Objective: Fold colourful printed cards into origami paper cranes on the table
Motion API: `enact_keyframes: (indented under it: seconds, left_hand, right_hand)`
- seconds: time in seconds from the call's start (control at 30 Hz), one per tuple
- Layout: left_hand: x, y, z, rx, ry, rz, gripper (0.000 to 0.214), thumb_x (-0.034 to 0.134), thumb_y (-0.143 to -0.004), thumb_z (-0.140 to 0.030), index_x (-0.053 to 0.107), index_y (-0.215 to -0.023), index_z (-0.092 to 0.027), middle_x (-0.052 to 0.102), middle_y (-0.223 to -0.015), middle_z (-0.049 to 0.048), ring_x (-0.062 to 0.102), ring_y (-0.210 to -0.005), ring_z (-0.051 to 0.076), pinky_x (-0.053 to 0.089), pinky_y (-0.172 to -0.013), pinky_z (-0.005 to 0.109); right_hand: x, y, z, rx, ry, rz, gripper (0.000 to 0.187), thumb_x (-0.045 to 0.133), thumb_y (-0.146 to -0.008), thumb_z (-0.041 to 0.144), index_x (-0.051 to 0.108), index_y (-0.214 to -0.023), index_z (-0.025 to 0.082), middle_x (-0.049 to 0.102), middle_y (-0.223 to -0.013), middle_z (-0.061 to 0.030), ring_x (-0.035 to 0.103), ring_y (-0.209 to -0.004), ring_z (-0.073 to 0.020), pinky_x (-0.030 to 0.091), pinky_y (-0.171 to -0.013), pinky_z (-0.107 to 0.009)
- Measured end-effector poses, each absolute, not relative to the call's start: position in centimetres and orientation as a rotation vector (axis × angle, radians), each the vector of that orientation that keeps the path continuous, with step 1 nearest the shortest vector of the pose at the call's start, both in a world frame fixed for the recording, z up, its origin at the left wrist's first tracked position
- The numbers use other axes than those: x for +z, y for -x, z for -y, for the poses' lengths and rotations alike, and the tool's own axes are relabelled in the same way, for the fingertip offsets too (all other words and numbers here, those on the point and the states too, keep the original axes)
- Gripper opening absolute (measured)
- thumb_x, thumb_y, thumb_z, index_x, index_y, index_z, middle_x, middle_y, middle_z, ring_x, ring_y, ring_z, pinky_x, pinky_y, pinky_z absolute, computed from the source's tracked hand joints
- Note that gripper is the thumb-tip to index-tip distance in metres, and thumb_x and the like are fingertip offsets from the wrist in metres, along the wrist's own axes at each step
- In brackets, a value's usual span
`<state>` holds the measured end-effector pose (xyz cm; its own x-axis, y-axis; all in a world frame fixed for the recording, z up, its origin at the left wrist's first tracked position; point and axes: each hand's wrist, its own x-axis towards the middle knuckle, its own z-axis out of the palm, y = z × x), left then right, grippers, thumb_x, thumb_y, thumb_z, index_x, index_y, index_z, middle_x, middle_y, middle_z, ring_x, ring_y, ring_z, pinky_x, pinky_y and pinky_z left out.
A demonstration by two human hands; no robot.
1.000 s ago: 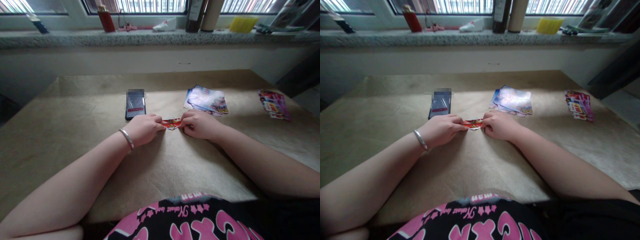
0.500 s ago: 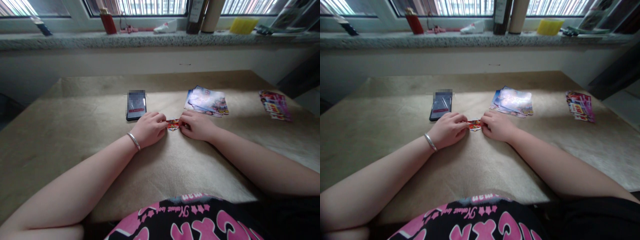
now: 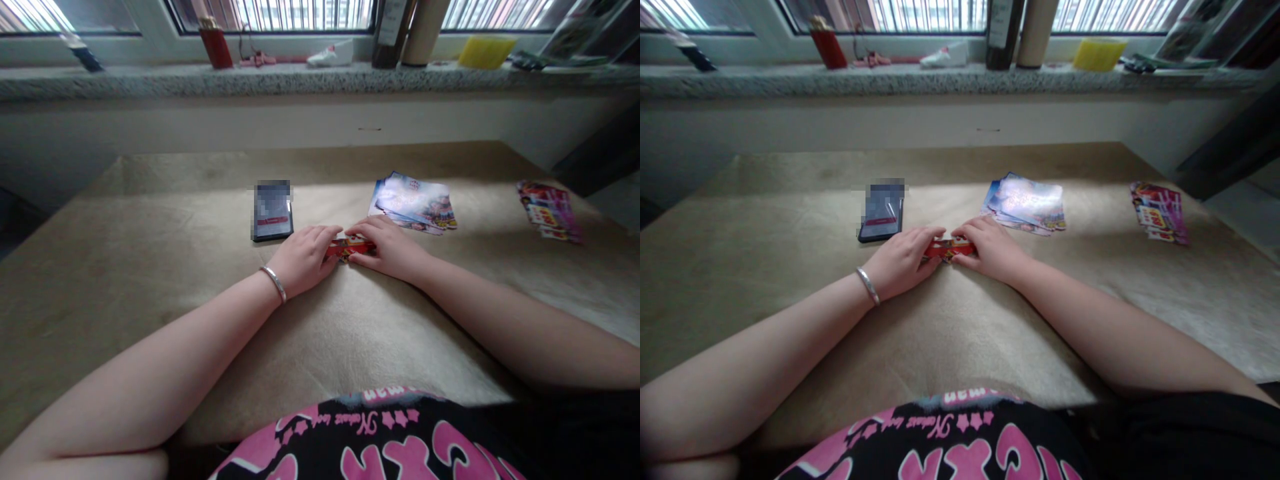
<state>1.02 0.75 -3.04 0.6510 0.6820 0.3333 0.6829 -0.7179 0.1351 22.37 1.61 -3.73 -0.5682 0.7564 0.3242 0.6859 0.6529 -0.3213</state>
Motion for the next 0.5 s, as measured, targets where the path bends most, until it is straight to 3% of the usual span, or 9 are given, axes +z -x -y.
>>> enact_keyframes:
  seconds: [0.1, 0.23, 0.37, 0.5]
  left_hand:
    - [-3.0, -1.1, -0.9, -0.525, 2.875, 1.219, 0.048, 0.054, -0.085, -0.031, 0.044, -0.126, -0.008, 0.063, -0.110, 0.0145, 0.057, -0.103, 0.026, 0.046, -0.091, 0.041]
    - [-3.2, -1.0, -1.1, -0.664, 2.915, 1.274, 0.042, 0.061, -0.079, -0.027, 0.049, -0.117, -0.011, 0.064, -0.107, 0.0118, 0.059, -0.098, 0.024, 0.048, -0.087, 0.038]
    - [-3.6, -0.8, -1.2, -0.893, 2.933, 1.293, 0.049, 0.063, -0.075, -0.020, 0.046, -0.121, -0.015, 0.064, -0.104, 0.0080, 0.062, -0.091, 0.019, 0.050, -0.081, 0.032]
    - [-3.7, -0.8, -1.2, -0.953, 2.999, 1.313, 0.049, 0.062, -0.074, -0.014, 0.045, -0.120, -0.016, 0.064, -0.102, 0.0057, 0.062, -0.090, 0.016, 0.050, -0.080, 0.028]
  right_hand:
    - [-3.9, -22.0, -1.5, 0.377, 1.151, 2.314, 0.035, 0.067, -0.073, 0.031, 0.058, -0.105, 0.018, 0.063, -0.102, -0.0096, 0.055, -0.098, -0.0247, 0.045, -0.087, -0.040]
    - [-4.0, -21.4, -1.0, 0.652, 1.176, 2.122, 0.037, 0.066, -0.070, 0.025, 0.054, -0.104, 0.018, 0.062, -0.100, -0.0082, 0.059, -0.090, -0.0211, 0.048, -0.078, -0.035]
    - [-3.8, -21.3, -0.8, 0.742, 1.158, 2.081, 0.037, 0.064, -0.073, 0.025, 0.054, -0.108, 0.018, 0.063, -0.102, -0.0082, 0.060, -0.090, -0.0202, 0.047, -0.078, -0.035]
    - [-3.7, -21.4, -0.8, 0.788, 1.131, 2.071, 0.025, 0.057, -0.082, 0.030, 0.060, -0.104, 0.019, 0.066, -0.099, -0.0063, 0.060, -0.089, -0.0187, 0.045, -0.080, -0.034]
